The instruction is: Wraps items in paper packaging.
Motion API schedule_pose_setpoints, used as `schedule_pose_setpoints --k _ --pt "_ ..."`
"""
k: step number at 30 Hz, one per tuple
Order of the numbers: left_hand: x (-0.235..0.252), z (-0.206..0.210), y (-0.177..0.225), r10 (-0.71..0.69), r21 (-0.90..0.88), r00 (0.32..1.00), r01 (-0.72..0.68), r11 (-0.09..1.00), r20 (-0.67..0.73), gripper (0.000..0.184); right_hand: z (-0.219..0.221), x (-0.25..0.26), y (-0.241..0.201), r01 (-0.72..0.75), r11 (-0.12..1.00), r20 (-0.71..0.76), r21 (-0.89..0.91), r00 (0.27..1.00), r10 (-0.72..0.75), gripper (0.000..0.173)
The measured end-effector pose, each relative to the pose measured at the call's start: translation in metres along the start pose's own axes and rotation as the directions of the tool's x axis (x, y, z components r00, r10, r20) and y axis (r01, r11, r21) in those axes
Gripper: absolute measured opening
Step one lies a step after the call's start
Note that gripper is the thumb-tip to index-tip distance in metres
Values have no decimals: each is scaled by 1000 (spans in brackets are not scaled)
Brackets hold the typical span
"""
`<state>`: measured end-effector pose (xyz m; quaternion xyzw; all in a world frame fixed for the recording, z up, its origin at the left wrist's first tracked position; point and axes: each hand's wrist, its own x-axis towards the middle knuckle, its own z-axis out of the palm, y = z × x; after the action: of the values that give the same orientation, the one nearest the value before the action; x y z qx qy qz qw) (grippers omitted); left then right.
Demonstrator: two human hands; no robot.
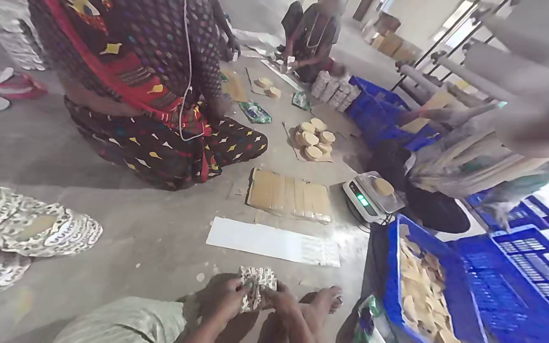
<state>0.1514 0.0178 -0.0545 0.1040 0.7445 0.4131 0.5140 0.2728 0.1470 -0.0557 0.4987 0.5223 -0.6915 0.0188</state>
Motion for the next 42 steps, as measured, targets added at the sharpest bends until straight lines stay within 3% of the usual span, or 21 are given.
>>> schedule_pose_setpoints --k 2,5,12,17,20,27,31,35,42 --pt "0 0 1 3 21 1000 -3 1000 5 32 -1 -2 0 13 1000 3 -10 1000 -13 38" --pt "-4 1 2 12 19 1000 -12 1000 6 30 0 -5 -3 32 999 -51 10 998 -31 21" --pt "-16 2 3 67 92 997 -62 994 -48 31 2 -21 -4 86 996 -128 0 988 -85 9" --pt "-25 5 0 79 40 996 -77 996 -49 29 6 -23 19 202 979 -162 4 967 -198 16" --pt "-29 7 2 72 79 995 -67 995 -73 37 10 -31 21 185 982 -195 -33 963 -188 14" --pt "-31 7 11 74 389 991 -23 921 -115 46 13 -38 17 91 990 -311 -107 943 -120 24" --pt "-35 10 10 90 261 989 -57 964 -118 41 17 -43 20 85 988 -369 -127 921 -126 26" --pt "-33 12 11 19 291 997 5 957 -78 42 20 -45 22 35 986 -405 -161 909 -98 32" --pt "-32 12 11 44 227 989 -11 974 -143 37 18 -47 17 9 977 -383 -214 919 -92 31"
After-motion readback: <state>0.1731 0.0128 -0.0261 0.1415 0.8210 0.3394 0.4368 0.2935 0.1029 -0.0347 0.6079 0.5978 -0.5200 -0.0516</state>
